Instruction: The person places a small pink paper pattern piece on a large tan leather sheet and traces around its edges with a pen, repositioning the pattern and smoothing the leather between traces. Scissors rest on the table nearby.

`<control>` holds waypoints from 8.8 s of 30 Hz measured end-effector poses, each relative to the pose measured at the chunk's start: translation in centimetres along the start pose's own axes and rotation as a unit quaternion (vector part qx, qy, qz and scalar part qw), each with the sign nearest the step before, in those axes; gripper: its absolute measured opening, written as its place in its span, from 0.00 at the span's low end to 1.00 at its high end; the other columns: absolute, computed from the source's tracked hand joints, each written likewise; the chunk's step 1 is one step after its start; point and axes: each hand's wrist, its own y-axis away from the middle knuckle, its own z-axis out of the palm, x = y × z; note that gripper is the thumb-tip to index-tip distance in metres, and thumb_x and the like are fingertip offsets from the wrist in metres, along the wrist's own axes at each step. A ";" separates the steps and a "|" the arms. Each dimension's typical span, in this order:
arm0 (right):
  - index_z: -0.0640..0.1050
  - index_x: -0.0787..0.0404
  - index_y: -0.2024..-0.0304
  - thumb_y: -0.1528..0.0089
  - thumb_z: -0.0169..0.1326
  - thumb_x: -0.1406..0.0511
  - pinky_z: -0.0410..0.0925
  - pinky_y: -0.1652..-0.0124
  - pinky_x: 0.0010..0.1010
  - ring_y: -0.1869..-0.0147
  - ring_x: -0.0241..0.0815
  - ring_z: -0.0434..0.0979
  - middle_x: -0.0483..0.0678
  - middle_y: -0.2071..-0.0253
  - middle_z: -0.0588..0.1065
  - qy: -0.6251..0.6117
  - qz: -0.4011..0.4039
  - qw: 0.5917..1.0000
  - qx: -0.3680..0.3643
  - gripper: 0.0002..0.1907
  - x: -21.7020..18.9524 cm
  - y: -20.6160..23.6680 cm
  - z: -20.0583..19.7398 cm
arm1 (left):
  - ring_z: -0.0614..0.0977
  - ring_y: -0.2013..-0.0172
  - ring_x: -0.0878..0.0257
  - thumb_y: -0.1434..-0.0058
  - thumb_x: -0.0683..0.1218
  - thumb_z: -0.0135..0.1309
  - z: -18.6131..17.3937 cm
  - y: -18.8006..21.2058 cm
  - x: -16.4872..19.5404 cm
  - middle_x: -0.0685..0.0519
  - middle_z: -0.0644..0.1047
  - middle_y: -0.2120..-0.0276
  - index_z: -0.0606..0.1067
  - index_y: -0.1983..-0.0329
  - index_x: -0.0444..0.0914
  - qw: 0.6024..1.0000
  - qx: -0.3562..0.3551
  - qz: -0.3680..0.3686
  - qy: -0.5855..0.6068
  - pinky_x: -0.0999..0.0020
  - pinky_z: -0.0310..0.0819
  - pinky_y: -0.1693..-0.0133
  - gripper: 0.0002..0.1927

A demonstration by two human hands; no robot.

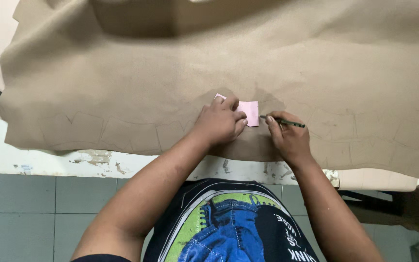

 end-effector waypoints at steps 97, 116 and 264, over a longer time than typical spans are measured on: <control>0.73 0.65 0.48 0.39 0.59 0.69 0.61 0.76 0.22 0.74 0.29 0.67 0.42 0.67 0.72 -0.371 0.276 0.886 -0.029 0.17 -9.2 3.3 11.2 | 0.80 0.61 0.66 0.42 0.40 0.57 -6.3 12.7 -12.5 0.53 0.79 0.60 0.73 0.39 0.32 0.831 0.049 -0.210 0.514 0.72 0.78 0.58 0.26; 0.82 0.55 0.50 0.40 0.58 0.67 0.69 0.52 0.32 0.51 0.46 0.76 0.49 0.53 0.73 -0.009 0.125 0.992 -0.022 0.15 -10.5 1.5 15.1 | 0.82 0.67 0.63 0.43 0.43 0.62 -6.4 9.6 -19.7 0.51 0.80 0.69 0.78 0.49 0.32 0.918 0.223 -0.146 0.293 0.69 0.77 0.61 0.19; 0.79 0.64 0.57 0.32 0.59 0.66 0.72 0.60 0.32 0.61 0.45 0.80 0.52 0.62 0.79 -0.037 -0.023 0.999 -0.017 0.06 -13.2 1.4 13.7 | 0.70 0.41 0.47 0.32 0.59 0.36 -6.8 6.5 -15.6 0.59 0.71 0.37 0.81 0.50 0.46 0.993 -0.071 -0.022 0.089 0.54 0.65 0.39 0.25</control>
